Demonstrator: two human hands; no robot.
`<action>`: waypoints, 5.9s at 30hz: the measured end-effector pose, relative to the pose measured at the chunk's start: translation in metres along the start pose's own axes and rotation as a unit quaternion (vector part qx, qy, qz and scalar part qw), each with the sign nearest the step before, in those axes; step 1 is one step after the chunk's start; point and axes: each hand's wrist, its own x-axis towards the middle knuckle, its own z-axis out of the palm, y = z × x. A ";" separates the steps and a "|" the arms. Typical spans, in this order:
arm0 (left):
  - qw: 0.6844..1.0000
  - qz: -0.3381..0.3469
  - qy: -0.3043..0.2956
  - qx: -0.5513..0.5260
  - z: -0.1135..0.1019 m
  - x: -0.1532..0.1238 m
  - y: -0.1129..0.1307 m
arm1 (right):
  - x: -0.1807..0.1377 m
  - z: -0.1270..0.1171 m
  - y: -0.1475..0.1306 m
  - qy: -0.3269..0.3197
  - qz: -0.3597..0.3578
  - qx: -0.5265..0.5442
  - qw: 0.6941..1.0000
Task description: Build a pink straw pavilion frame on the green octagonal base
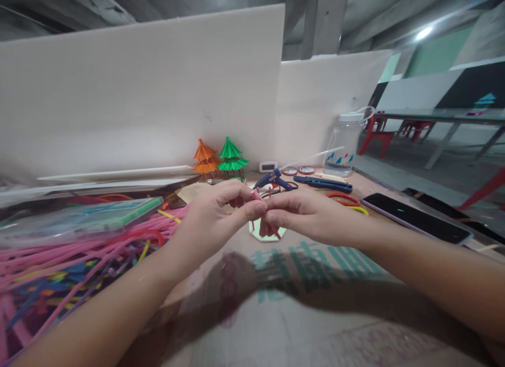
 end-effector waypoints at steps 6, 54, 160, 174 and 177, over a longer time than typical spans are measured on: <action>1.000 0.002 0.007 -0.026 0.001 -0.001 0.000 | 0.004 0.000 0.005 0.020 0.000 0.039 0.999; 0.987 -0.052 0.012 -0.149 0.002 -0.003 0.006 | 0.002 0.000 0.002 0.027 -0.014 -0.010 0.999; 0.939 -0.151 0.090 -0.296 -0.010 0.013 -0.028 | 0.073 -0.080 0.192 0.143 0.228 -0.275 0.923; 0.940 -0.151 0.103 -0.287 -0.010 0.014 -0.030 | 0.048 -0.081 0.156 0.291 0.252 -0.190 0.903; 0.931 -0.175 0.105 -0.302 -0.009 0.017 -0.029 | 0.032 -0.081 0.136 0.326 0.218 -0.140 0.909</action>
